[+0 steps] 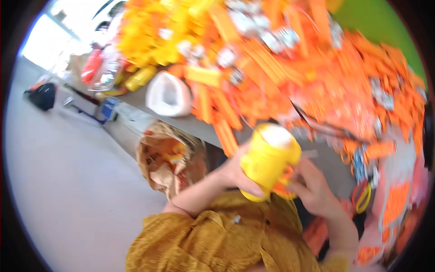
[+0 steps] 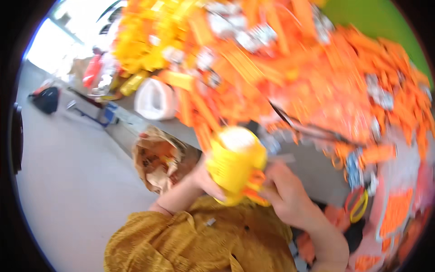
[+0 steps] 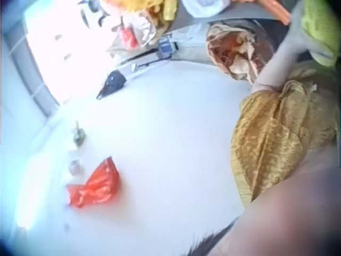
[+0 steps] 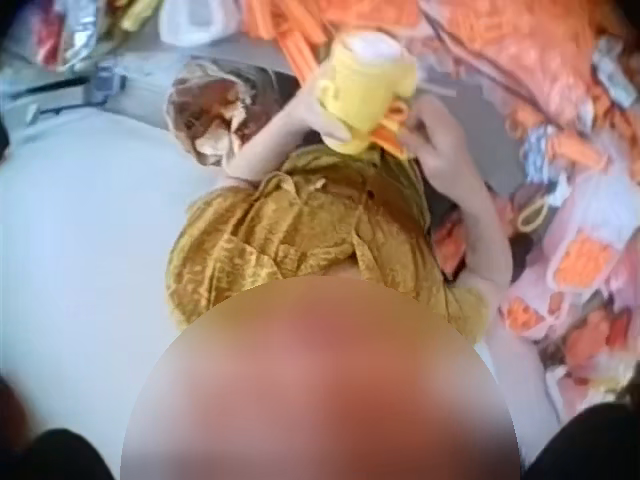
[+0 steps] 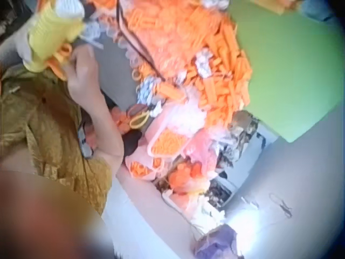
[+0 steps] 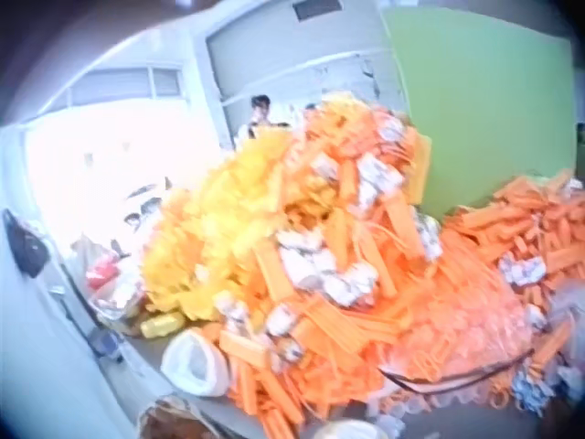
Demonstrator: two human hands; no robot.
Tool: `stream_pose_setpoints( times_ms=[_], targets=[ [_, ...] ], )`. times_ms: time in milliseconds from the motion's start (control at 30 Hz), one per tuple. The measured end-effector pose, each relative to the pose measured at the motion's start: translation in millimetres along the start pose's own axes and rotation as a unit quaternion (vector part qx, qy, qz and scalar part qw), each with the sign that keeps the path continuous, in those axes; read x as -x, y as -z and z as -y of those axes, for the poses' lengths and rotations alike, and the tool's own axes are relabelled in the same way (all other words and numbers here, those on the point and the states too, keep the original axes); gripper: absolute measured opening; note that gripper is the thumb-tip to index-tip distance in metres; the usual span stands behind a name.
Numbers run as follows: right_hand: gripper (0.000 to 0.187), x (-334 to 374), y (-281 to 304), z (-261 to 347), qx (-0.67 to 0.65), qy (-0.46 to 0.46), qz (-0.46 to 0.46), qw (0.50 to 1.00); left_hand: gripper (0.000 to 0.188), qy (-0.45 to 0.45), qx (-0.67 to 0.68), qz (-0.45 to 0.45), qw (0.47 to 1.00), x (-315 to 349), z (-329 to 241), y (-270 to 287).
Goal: Assembling and testing components of yellow toy blasters from a pile of plastic parts.
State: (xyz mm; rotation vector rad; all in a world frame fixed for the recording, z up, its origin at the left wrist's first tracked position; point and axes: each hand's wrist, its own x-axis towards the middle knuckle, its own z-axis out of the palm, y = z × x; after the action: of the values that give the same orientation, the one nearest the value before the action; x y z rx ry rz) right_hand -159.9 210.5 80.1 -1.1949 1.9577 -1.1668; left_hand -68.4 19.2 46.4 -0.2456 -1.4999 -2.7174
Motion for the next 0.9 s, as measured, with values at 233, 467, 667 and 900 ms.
stream_pose_setpoints(
  times_ms=[233,467,667,900],
  targets=[
    [0.022,21.0,-15.0,-27.3,-0.14,-0.048,0.044,0.988,0.088,0.038,-0.097,0.044,0.994,14.4,6.1,-12.2],
    [0.037,30.7,-18.1,-28.1,-0.161,-0.056,0.099,0.98,0.092,0.096,-0.033,0.089,0.991,18.5,6.4,-11.4],
    [0.035,51.8,-30.7,-23.7,-0.252,-0.141,0.159,0.944,0.088,0.203,0.166,0.097,0.96,39.1,13.8,-20.6],
    [0.023,59.0,-28.8,-3.7,-0.191,-0.112,0.161,0.962,0.086,0.189,0.193,0.12,0.955,43.4,29.9,-31.7]
  ],
)
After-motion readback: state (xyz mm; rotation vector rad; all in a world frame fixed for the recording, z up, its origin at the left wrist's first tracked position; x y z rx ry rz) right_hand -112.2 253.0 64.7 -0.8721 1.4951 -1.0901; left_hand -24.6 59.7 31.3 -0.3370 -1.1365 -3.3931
